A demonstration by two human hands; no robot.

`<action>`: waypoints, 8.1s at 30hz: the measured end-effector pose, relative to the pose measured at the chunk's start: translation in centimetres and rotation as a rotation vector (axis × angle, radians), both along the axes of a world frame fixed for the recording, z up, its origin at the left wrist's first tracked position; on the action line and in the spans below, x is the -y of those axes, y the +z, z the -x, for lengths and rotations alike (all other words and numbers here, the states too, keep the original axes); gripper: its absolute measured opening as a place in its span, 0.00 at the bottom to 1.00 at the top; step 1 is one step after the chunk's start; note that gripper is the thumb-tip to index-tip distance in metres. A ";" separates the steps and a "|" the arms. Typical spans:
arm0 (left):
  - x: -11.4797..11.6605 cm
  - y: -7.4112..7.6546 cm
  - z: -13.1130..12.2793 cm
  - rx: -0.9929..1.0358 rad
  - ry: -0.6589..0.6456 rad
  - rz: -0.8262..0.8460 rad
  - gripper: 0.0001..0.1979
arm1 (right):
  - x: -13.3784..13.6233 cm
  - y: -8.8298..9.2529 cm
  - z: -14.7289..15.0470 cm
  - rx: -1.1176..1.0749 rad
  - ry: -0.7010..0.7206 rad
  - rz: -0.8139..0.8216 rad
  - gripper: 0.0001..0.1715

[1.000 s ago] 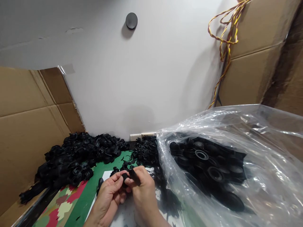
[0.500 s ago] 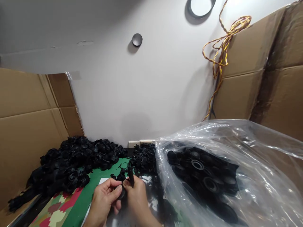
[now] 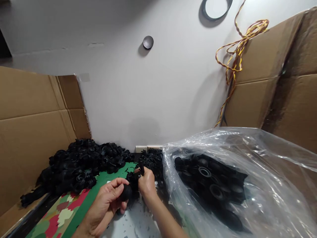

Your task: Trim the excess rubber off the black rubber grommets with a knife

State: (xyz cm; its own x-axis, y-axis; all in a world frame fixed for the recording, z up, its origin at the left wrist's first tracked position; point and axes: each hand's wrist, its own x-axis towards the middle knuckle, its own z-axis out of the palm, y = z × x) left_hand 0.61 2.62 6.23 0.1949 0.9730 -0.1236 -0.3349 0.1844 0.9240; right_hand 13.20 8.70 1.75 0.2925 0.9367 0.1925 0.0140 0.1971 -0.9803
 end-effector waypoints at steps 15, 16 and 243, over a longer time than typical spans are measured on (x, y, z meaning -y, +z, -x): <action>-0.7 -2.8 0.2 0.126 -0.073 -0.034 0.21 | 6.4 2.9 -3.7 -0.115 0.264 0.173 0.16; -0.5 -2.9 0.2 0.090 -0.067 -0.046 0.20 | 6.6 2.4 -3.4 -0.131 0.334 0.195 0.19; 1.3 -3.9 -1.0 -0.419 0.248 -0.358 0.12 | 8.5 -1.3 -1.7 -0.432 0.335 0.262 0.26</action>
State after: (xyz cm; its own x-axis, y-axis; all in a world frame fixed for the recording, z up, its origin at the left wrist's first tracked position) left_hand 1.57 1.35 2.33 -0.0373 0.9786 0.2023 0.0774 -0.1990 0.9769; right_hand 14.85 0.17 0.48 -0.0265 0.9915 -0.1277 -0.4172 -0.1270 -0.8999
